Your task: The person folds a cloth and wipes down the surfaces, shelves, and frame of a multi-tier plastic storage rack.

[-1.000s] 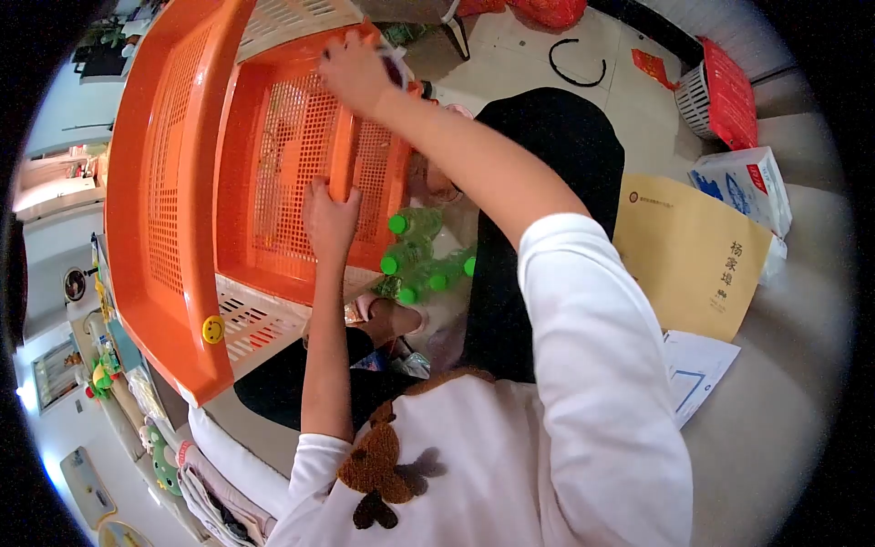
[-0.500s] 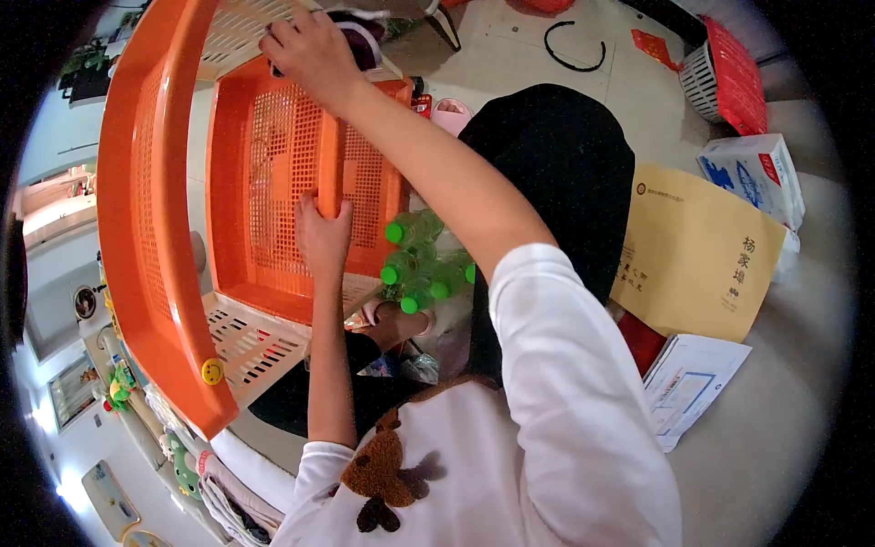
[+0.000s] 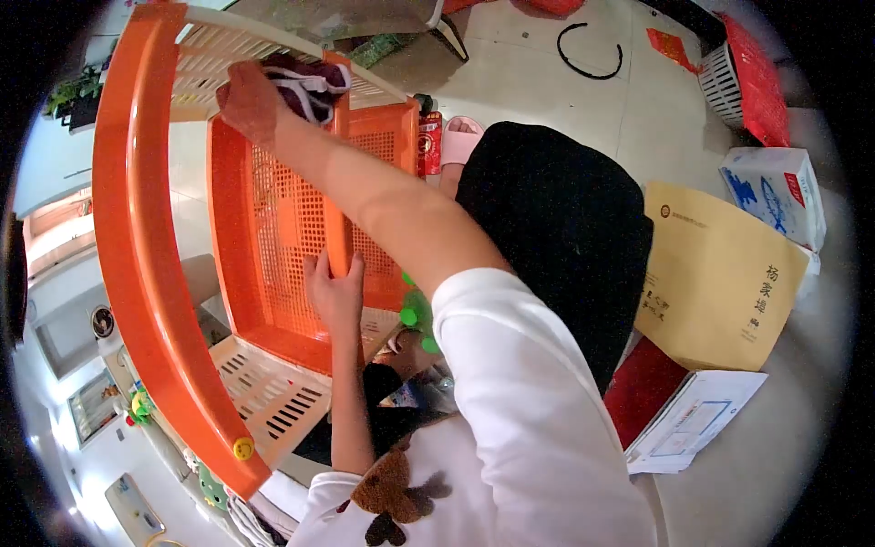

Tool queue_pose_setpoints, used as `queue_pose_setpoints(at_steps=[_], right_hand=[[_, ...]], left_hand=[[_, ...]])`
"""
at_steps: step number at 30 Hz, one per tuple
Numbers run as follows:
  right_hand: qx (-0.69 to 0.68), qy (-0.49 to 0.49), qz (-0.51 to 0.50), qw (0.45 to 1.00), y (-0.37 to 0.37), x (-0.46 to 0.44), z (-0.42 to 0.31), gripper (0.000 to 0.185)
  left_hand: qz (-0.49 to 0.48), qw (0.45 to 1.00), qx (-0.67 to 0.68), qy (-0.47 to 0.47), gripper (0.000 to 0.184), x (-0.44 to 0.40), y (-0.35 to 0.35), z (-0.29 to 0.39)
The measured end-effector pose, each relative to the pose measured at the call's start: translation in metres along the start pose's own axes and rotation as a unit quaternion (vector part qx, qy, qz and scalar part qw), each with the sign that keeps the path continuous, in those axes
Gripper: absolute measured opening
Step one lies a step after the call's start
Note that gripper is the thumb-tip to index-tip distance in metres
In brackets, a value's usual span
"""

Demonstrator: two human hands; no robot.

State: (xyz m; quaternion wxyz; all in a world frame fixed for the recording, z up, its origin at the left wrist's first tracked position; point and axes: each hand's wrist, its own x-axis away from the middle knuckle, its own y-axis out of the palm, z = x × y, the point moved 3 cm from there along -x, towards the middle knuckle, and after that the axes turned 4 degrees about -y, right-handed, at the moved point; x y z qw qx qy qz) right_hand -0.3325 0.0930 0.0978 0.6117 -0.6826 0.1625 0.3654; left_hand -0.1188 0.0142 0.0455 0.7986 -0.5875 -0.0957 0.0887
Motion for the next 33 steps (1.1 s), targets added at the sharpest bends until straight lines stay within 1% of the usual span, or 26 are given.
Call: queue_pose_setpoints(at_steps=[1,2,4,5,6,7,8,10,11,12,14,15,16,19,21,22,23,24,25,26,27,28,29,30,31,33], right_hand=[[-0.008,-0.009,0.007,1.0,0.004,-0.002,-0.004,0.018],[-0.01,-0.005,0.006,1.0,0.009,-0.004,-0.009,0.018],[0.011,0.014,0.073,0.997,0.012,-0.011,-0.02,0.018],[-0.024,-0.003,-0.015,1.0,0.018,-0.02,-0.027,0.017],[-0.026,0.0,-0.016,1.0,0.025,-0.026,-0.035,0.017],[-0.026,0.0,-0.003,1.0,0.031,-0.032,-0.044,0.017],[-0.025,-0.001,0.012,1.0,0.038,-0.038,-0.052,0.018],[-0.038,-0.012,0.014,0.999,0.048,-0.049,-0.065,0.02],[-0.06,-0.024,0.002,0.998,0.054,-0.055,-0.072,0.019],[-0.082,-0.037,-0.01,0.996,0.06,-0.06,-0.078,0.018],[-0.117,-0.051,-0.002,0.992,0.073,-0.066,-0.087,0.016],[-0.141,-0.043,0.022,0.989,0.078,-0.068,-0.09,0.016],[-0.165,-0.035,0.044,0.985,0.083,-0.07,-0.094,0.016],[-0.212,-0.028,0.016,0.977,0.103,-0.083,-0.105,0.016],[-0.205,-0.01,0.041,0.978,0.129,-0.087,-0.119,0.017],[-0.197,0.011,0.068,0.978,0.108,-0.083,-0.106,0.017],[-0.117,-0.07,-0.001,0.991,0.092,-0.071,-0.099,0.019],[-0.116,-0.072,-0.001,0.991,0.093,-0.068,-0.098,0.019],[-0.138,-0.044,0.029,0.989,0.093,-0.066,-0.094,0.019],[-0.161,-0.017,0.058,0.985,0.091,-0.064,-0.092,0.019],[-0.148,-0.006,0.054,0.987,0.08,-0.058,-0.083,0.017],[-0.128,-0.005,0.072,0.989,0.072,-0.051,-0.075,0.016],[-0.101,-0.035,0.052,0.993,0.065,-0.044,-0.068,0.016],[-0.073,-0.065,0.032,0.995,0.056,-0.038,-0.059,0.015],[-0.067,-0.07,0.034,0.995,0.048,-0.031,-0.05,0.015],[-0.019,-0.084,-0.026,0.996,0.035,-0.019,-0.034,0.017]], left_hand=[[-0.001,1.0,-0.005,0.002,0.045,0.001,0.002,-0.002],[0.026,1.0,-0.01,0.016,0.045,0.002,0.003,-0.005],[0.051,0.998,-0.017,0.033,0.045,0.003,0.006,-0.008],[0.059,0.997,-0.026,0.04,0.045,0.003,0.007,-0.009],[0.067,0.996,-0.035,0.045,0.046,0.003,0.007,-0.01],[0.047,0.999,-0.002,0.016,0.046,0.004,0.004,-0.007],[0.05,0.999,-0.006,0.017,0.046,0.004,0.004,-0.008],[0.012,0.999,0.033,-0.004,0.047,0.003,0.008,-0.014],[0.0,0.987,0.15,-0.056,0.042,0.003,0.015,-0.026],[0.003,0.987,0.148,-0.058,0.042,0.003,0.012,-0.022],[0.0,1.0,-0.013,0.014,0.035,0.004,0.003,-0.01],[-0.022,1.0,0.012,0.012,0.028,0.004,0.005,-0.015],[-0.023,0.999,0.03,0.009,0.029,0.007,0.006,-0.018],[-0.004,1.0,0.03,0.007,0.031,0.007,0.005,-0.017],[0.013,1.0,0.013,0.011,0.032,0.009,0.005,-0.014],[0.024,1.0,0.005,0.016,0.033,0.008,0.005,-0.013],[0.034,0.999,-0.001,0.021,0.034,0.009,0.005,-0.012],[0.042,0.999,-0.01,0.026,0.034,0.008,0.006,-0.011],[0.043,0.999,-0.008,0.026,0.034,0.007,0.009,-0.013],[0.022,0.991,0.133,-0.024,0.037,0.006,0.016,-0.021],[0.002,0.959,0.273,-0.073,0.039,0.004,0.021,-0.026],[0.003,0.958,0.276,-0.073,0.039,0.003,0.015,-0.017],[0.01,0.988,0.15,-0.043,0.04,0.002,0.006,-0.004],[0.018,1.0,0.023,-0.011,0.04,0.002,-0.001,0.006],[0.057,0.998,0.002,0.028,0.039,0.001,0.002,0.003],[0.048,0.999,0.002,0.021,0.039,0.001,0.003,0.003]])
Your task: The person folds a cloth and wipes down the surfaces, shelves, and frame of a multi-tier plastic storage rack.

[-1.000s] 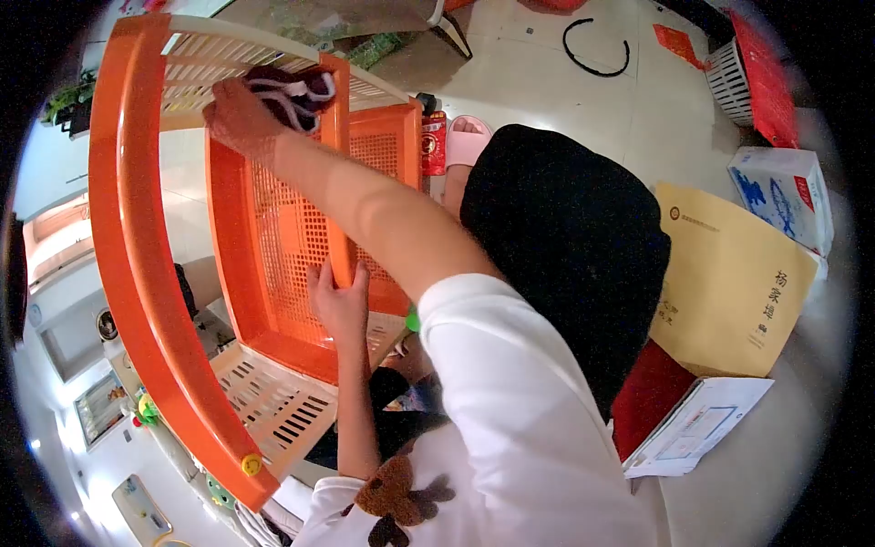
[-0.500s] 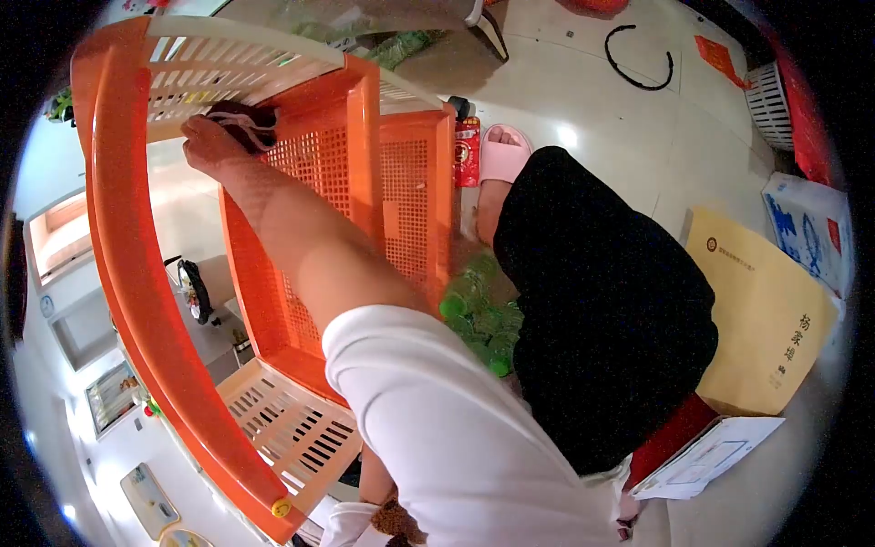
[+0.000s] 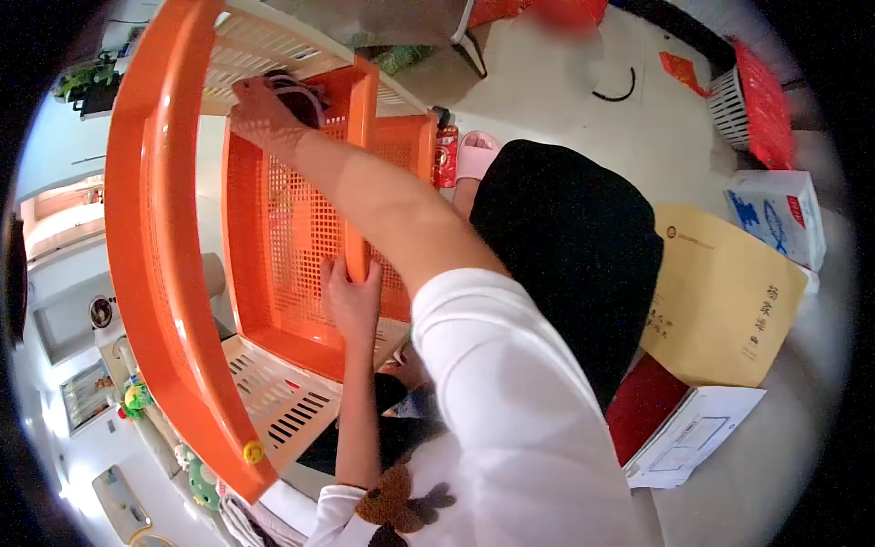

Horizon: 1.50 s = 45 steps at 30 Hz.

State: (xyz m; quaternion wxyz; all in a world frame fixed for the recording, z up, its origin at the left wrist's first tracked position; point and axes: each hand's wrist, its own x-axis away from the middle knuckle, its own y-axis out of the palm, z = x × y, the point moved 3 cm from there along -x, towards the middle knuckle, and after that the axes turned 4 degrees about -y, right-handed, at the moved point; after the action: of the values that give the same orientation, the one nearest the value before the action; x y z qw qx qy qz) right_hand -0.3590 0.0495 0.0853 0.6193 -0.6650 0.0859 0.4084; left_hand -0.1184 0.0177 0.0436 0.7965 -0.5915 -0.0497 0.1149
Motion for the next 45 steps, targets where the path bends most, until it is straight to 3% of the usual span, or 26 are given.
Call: queue_pose_setpoints(at_steps=[4,6,11,14,19,22,24,26,29,31,32,33,35,36,37,38,39,41,43,45], right_hand=[[0.057,-0.006,0.011,0.998,-0.031,0.037,0.035,0.019],[0.142,-0.055,-0.057,0.987,-0.048,0.052,0.044,0.016],[0.237,-0.062,-0.177,0.953,-0.067,0.053,0.05,0.01],[0.157,0.061,-0.237,0.957,-0.06,0.044,0.052,0.011],[0.213,0.108,-0.278,0.93,-0.073,0.043,0.052,0.012],[0.142,0.117,-0.348,0.919,-0.071,0.049,0.048,0.009],[0.144,0.229,-0.424,0.864,-0.06,0.059,0.049,0.003],[0.133,0.197,-0.392,0.889,-0.063,0.069,0.041,0.001],[0.104,0.125,-0.326,0.931,-0.077,0.078,0.024,0.004],[0.238,0.038,-0.114,0.964,-0.083,0.076,0.011,0.013],[0.236,0.04,-0.115,0.964,-0.066,0.078,0.008,0.013],[0.391,0.034,-0.146,0.908,-0.03,0.085,0.003,0.02],[0.664,0.016,-0.194,0.722,0.02,0.094,-0.005,0.033],[0.663,0.016,-0.194,0.723,0.007,0.096,-0.004,0.033],[0.488,0.077,-0.228,0.839,-0.024,0.102,0.002,0.024],[0.289,0.136,-0.25,0.914,-0.056,0.108,0.008,0.024],[0.076,0.188,-0.262,0.944,-0.07,0.114,0.01,0.033],[0.054,0.207,-0.224,0.951,-0.071,0.122,0.009,0.032],[0.008,0.234,-0.146,0.961,-0.074,0.119,0.015,0.031],[-0.097,0.243,-0.143,0.954,-0.073,0.118,0.023,0.031]], left_hand=[[0.002,1.0,0.002,0.014,0.036,-0.002,-0.001,0.003],[0.007,1.0,0.008,0.021,0.035,-0.001,-0.002,0.003],[0.027,0.998,0.005,0.051,0.038,0.0,0.002,-0.001],[-0.003,0.999,0.004,0.043,0.041,0.008,-0.008,0.008],[0.043,0.996,-0.022,0.081,0.044,0.007,0.004,0.005],[0.043,0.996,-0.022,0.075,0.045,0.009,0.002,0.007],[0.024,0.998,-0.008,0.061,0.045,0.009,-0.005,0.013],[-0.026,0.999,-0.023,0.035,0.044,0.006,-0.007,0.015],[-0.022,0.998,-0.009,0.05,0.044,0.004,0.0,0.008],[-0.01,0.998,-0.008,0.06,0.043,0.005,0.0,0.007],[0.005,0.997,-0.006,0.071,0.043,0.004,0.0,0.008],[0.004,0.997,-0.009,0.07,0.043,0.004,0.002,0.005],[0.055,0.994,-0.018,0.094,0.043,0.005,0.006,0.002],[0.054,0.994,-0.019,0.094,0.043,0.006,0.007,0.002],[0.048,0.995,-0.025,0.087,0.043,0.006,0.007,0.002],[0.041,0.995,-0.031,0.08,0.043,0.005,0.007,0.003],[0.039,0.996,-0.033,0.079,0.043,0.005,0.003,0.006],[-0.029,0.998,-0.029,0.052,0.045,0.004,-0.003,0.01],[-0.017,0.998,-0.032,0.052,0.045,0.005,-0.004,0.013],[-0.006,0.998,-0.037,0.052,0.044,0.005,-0.003,0.011]])
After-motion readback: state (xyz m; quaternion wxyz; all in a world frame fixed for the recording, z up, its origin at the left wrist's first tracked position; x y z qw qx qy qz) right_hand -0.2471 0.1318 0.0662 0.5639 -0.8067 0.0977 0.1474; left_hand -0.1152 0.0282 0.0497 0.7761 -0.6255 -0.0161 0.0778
